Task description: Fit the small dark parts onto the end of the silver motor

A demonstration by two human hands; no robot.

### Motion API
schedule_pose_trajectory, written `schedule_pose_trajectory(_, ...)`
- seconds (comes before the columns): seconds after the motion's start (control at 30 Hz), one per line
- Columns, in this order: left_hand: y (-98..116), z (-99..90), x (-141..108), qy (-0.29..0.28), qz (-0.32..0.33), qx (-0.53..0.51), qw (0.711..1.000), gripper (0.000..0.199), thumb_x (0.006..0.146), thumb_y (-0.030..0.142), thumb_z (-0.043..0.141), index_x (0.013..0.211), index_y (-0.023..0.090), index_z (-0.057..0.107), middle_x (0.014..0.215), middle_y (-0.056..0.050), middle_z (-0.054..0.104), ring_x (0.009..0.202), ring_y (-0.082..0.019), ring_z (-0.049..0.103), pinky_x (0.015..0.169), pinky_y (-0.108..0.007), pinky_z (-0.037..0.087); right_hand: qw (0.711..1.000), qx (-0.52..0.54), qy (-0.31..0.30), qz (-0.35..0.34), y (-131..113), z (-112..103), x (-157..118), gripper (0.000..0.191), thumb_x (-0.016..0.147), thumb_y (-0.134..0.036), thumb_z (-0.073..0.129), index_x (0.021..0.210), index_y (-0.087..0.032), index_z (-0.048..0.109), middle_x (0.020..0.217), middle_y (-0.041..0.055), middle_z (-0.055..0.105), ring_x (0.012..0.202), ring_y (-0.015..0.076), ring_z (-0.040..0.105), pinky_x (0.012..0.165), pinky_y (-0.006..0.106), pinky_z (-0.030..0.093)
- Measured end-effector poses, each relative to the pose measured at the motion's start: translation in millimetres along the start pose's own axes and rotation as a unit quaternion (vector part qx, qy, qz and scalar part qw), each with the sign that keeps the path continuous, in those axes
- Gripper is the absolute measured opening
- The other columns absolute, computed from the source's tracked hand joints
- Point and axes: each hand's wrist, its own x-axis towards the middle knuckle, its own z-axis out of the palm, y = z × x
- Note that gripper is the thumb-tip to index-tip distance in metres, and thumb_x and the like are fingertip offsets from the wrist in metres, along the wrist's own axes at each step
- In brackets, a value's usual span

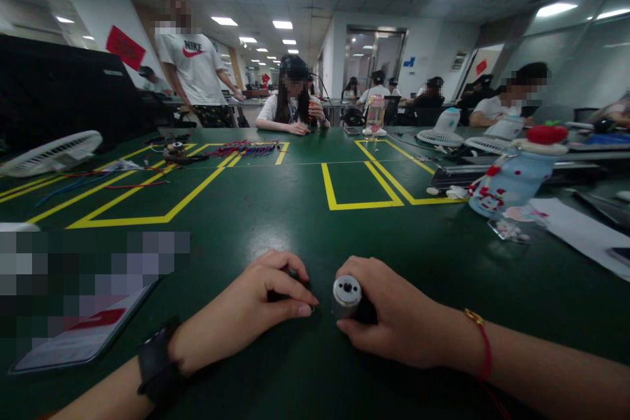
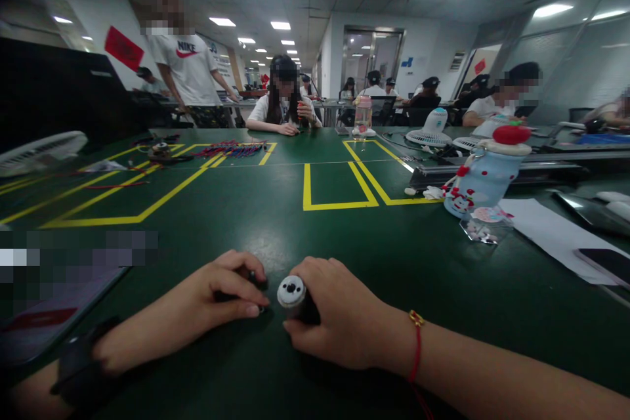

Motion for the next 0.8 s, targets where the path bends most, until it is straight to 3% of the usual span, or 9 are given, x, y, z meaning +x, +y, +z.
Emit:
schedule_pose_trajectory(0.5,3.6,0.8,-1.2,-0.004,0.001,0.040,0.999,0.015,0.087,0.033,0.068,0.099,0.036,0.076,0.109,-0.001,0.062,0.105,-0.021,0.055,0.094,-0.035,0.041,1.000,-0.002,0.003,0.003,0.0,0.2,0.0,0.028,0.075,-0.021,0.067,0.100,-0.019,0.054,0.097,0.0037,0.058,0.082,0.0187,0.049,0.074,0.033,0.038)
schedule_pose_trajectory(0.67,6.8,-4.3,0.6,0.058,-0.041,-0.038,0.997,0.020,0.093,0.031,0.056,0.102,0.026,0.073,0.105,-0.002,0.067,0.100,-0.020,0.060,0.091,-0.032,0.045,1.000,0.007,0.006,-0.001,-0.7,-1.0,-0.7,0.029,0.074,-0.019,0.067,0.100,-0.019,0.054,0.098,0.0036,0.059,0.083,0.0186,0.050,0.076,0.033,0.038)
schedule_pose_trajectory(0.8,9.8,-8.3,0.9,0.128,-0.119,-0.073,0.982,0.029,0.095,0.042,0.050,0.096,0.022,0.072,0.090,-0.002,0.070,0.086,-0.020,0.063,0.077,-0.030,0.047,1.000,0.012,0.004,0.001,-0.8,-1.7,-1.7,0.028,0.074,-0.019,0.067,0.099,-0.019,0.054,0.097,0.0035,0.059,0.082,0.0183,0.050,0.074,0.033,0.038)
